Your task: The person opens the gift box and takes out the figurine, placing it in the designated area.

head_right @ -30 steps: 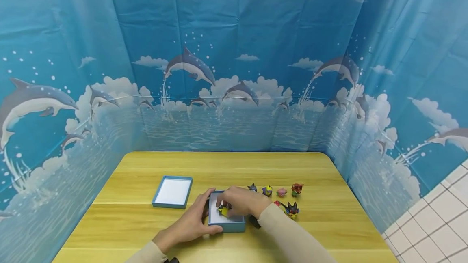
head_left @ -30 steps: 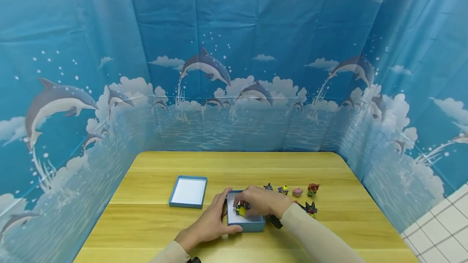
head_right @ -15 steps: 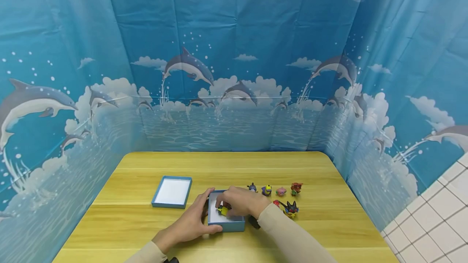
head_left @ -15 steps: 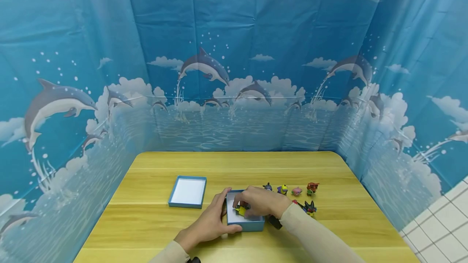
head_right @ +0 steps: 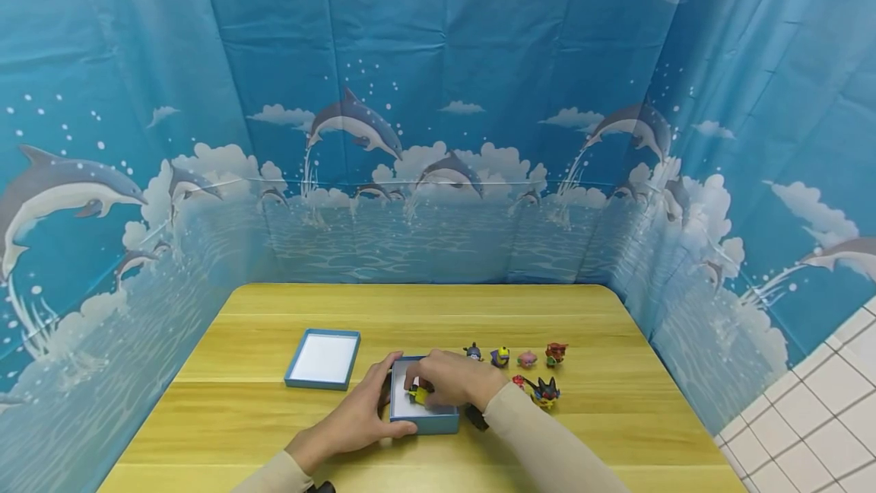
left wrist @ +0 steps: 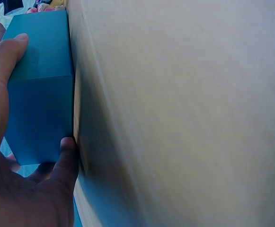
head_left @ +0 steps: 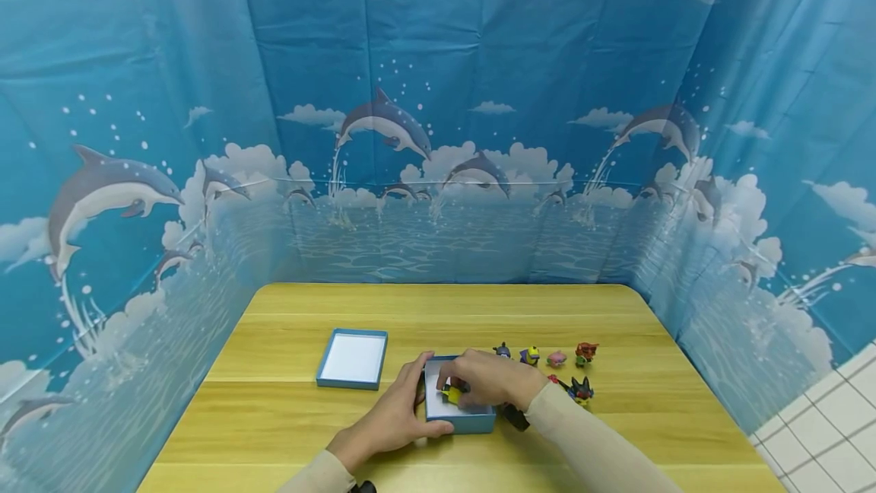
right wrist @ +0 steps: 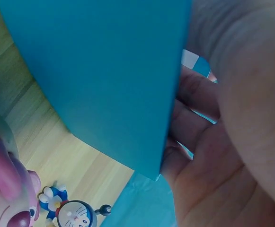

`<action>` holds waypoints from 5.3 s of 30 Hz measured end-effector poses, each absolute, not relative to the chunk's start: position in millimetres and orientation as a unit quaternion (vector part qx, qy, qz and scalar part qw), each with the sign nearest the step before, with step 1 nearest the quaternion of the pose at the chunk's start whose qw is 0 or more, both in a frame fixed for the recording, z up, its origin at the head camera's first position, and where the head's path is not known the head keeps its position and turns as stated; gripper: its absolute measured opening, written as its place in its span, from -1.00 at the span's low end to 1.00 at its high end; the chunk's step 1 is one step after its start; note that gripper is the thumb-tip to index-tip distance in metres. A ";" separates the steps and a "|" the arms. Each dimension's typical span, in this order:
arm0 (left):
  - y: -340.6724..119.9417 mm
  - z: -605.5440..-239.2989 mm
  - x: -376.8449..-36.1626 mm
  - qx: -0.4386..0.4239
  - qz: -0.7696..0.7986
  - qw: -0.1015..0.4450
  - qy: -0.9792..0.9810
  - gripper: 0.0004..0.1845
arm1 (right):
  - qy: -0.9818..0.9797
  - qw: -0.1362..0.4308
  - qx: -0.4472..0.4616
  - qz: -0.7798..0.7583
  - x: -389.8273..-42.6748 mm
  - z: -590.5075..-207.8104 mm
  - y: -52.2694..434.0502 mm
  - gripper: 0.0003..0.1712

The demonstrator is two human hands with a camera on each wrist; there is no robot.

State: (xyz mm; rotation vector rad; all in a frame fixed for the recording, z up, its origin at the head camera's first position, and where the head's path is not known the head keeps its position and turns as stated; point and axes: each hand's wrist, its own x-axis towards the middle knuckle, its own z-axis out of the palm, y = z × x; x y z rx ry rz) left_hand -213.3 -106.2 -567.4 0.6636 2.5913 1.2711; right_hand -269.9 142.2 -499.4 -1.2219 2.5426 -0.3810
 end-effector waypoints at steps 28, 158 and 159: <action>-106.0 -568.2 -210.9 0.219 0.427 0.090 0.873 0.36 | 0.880 0.144 -0.421 -0.163 -267.0 -502.8 146.9 -0.57; -102.4 -569.0 -214.9 0.214 0.420 0.077 0.878 0.39 | 0.863 0.014 -0.399 -0.311 -237.4 -466.9 229.1 -0.55; -102.5 -569.0 -214.6 0.214 0.421 0.078 0.878 0.39 | 0.863 0.014 -0.396 -0.314 -237.1 -466.7 230.5 -0.58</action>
